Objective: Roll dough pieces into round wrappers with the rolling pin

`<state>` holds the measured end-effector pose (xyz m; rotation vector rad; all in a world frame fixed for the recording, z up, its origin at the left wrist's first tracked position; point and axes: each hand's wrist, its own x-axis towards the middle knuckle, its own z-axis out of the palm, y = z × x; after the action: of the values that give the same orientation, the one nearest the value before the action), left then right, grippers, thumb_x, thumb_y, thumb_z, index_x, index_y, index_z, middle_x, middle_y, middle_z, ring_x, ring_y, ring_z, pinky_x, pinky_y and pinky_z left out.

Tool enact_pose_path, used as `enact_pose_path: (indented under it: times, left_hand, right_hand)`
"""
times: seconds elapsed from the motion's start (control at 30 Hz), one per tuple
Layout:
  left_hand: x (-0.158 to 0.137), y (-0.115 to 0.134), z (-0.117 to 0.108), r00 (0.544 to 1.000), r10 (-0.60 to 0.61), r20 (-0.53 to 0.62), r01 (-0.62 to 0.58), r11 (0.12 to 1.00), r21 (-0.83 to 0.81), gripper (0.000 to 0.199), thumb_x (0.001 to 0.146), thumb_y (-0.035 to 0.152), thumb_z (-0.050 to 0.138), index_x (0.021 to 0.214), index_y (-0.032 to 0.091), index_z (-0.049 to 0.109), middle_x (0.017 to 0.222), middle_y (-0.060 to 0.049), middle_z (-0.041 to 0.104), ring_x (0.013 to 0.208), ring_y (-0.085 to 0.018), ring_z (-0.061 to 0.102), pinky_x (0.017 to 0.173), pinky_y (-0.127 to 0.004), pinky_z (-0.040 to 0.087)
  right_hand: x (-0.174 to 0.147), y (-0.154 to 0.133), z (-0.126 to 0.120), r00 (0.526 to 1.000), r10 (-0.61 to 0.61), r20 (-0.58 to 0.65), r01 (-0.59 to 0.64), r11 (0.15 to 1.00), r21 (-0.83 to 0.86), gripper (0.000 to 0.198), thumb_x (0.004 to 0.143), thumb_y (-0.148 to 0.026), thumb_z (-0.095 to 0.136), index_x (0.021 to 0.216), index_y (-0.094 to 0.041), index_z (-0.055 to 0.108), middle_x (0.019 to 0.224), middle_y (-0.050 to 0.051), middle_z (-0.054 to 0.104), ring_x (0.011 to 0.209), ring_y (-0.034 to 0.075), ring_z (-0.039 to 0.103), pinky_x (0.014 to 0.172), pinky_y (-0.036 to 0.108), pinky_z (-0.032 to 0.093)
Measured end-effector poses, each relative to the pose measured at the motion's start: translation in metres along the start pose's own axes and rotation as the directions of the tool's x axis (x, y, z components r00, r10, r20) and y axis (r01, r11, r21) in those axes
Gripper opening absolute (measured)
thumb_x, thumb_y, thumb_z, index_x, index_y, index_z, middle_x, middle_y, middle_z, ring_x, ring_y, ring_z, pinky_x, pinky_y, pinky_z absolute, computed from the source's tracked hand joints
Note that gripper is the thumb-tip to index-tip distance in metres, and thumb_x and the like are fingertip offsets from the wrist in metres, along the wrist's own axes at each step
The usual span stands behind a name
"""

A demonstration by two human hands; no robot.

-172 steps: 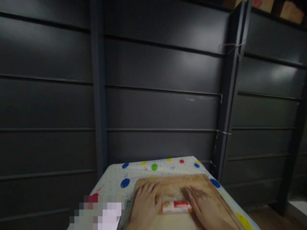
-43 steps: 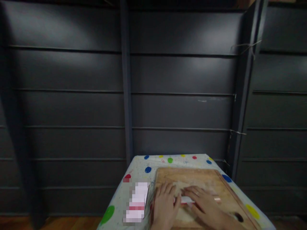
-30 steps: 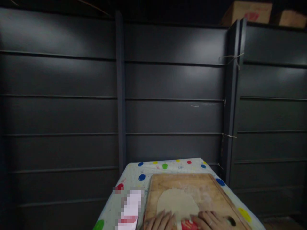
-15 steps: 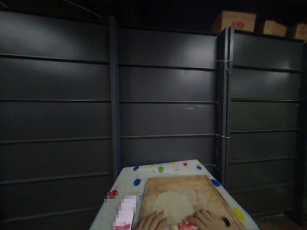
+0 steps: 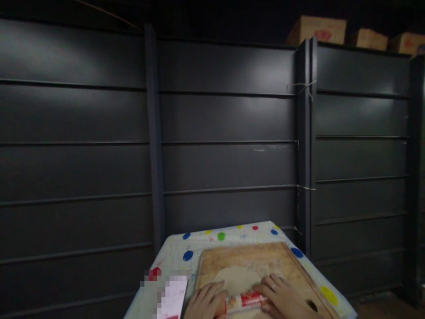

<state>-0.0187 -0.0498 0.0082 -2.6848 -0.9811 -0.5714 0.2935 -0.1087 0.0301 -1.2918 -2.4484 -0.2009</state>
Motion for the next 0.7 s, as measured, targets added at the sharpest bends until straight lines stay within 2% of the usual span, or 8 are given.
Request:
enact_pose_path:
  times: [0.13, 0.23, 0.43, 0.6, 0.7]
  left_hand:
    - [0.005, 0.009, -0.014, 0.992, -0.116, 0.055, 0.121, 0.987, -0.108, 0.045, 0.082, 0.029, 0.074, 0.125, 0.037, 0.063, 0.139, 0.002, 0.061, 0.124, -0.026, 0.058, 0.104, -0.04, 0.048]
    - [0.008, 0.012, -0.019, 0.984, -0.163, 0.077, 0.173, 0.974, -0.144, 0.047, 0.081, 0.025, 0.075, 0.125, 0.037, 0.063, 0.139, 0.003, 0.061, 0.125, -0.025, 0.057, 0.105, -0.042, 0.047]
    - [0.01, 0.005, -0.015, 0.983, -0.17, 0.072, 0.182, 0.957, -0.226, 0.041, 0.085, 0.033, 0.072, 0.124, 0.039, 0.065, 0.14, 0.003, 0.061, 0.128, -0.024, 0.055, 0.11, -0.042, 0.043]
    - [0.012, 0.001, -0.012, 0.974, -0.207, 0.093, 0.224, 0.941, -0.253, 0.041, 0.084, 0.032, 0.072, 0.124, 0.04, 0.066, 0.14, 0.003, 0.061, 0.129, -0.025, 0.054, 0.111, -0.044, 0.042]
    - [0.015, 0.0, -0.014, 0.974, -0.208, 0.09, 0.224, 0.937, -0.269, 0.042, 0.083, 0.032, 0.071, 0.124, 0.039, 0.066, 0.141, 0.002, 0.06, 0.129, -0.025, 0.054, 0.111, -0.043, 0.042]
  right_hand:
    - [0.005, -0.007, -0.013, 0.998, 0.042, 0.054, -0.046, 0.997, 0.065, 0.029, 0.099, -0.029, 0.049, 0.125, -0.028, 0.061, 0.12, 0.007, 0.067, 0.107, 0.025, 0.061, 0.101, 0.041, 0.043]
    - [0.005, -0.007, -0.016, 0.997, 0.048, 0.063, -0.054, 0.995, 0.089, 0.029, 0.1, -0.03, 0.048, 0.126, -0.028, 0.061, 0.123, 0.007, 0.066, 0.109, 0.026, 0.06, 0.099, 0.041, 0.044]
    - [0.005, -0.007, -0.02, 0.997, 0.04, 0.07, -0.048, 0.992, 0.12, 0.032, 0.103, -0.037, 0.042, 0.131, -0.032, 0.056, 0.126, 0.006, 0.063, 0.114, 0.025, 0.057, 0.102, 0.042, 0.04]
    - [0.008, -0.009, -0.024, 0.996, 0.043, 0.074, -0.052, 0.99, 0.129, 0.033, 0.102, -0.037, 0.041, 0.131, -0.031, 0.056, 0.125, 0.006, 0.062, 0.115, 0.025, 0.055, 0.103, 0.041, 0.039]
    - [0.01, -0.009, -0.031, 0.995, 0.014, 0.098, -0.027, 0.991, 0.13, 0.038, 0.102, -0.036, 0.041, 0.139, -0.033, 0.052, 0.128, 0.007, 0.062, 0.117, 0.025, 0.055, 0.105, 0.042, 0.037]
